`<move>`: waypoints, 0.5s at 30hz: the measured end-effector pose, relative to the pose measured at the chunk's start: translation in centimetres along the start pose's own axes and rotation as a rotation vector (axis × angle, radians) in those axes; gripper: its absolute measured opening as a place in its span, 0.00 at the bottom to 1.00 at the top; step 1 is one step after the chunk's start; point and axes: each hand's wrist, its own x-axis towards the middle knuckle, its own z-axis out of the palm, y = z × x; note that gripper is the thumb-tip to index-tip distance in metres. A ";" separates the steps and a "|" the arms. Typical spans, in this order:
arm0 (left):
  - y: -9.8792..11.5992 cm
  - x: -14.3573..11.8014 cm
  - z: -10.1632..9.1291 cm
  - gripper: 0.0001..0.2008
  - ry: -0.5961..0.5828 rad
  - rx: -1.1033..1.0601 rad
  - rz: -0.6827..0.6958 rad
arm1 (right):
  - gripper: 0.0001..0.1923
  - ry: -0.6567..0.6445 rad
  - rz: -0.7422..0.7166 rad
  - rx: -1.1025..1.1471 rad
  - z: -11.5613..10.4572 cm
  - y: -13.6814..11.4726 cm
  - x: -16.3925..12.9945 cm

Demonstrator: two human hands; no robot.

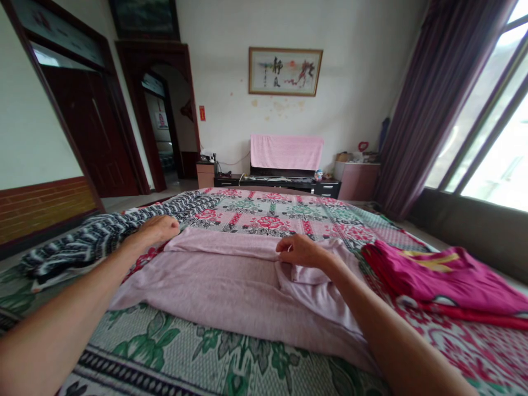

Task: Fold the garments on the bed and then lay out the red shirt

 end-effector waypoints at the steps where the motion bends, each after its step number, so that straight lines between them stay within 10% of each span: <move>1: 0.4 -0.1 0.2 0.11 0.031 0.032 0.004 | 0.10 0.021 -0.016 -0.009 0.2 -0.1 0.1; 15: 1.6 -0.6 -0.1 0.18 -0.375 -0.081 0.171 | 0.15 0.045 -0.359 -0.174 4.6 -2.4 1.2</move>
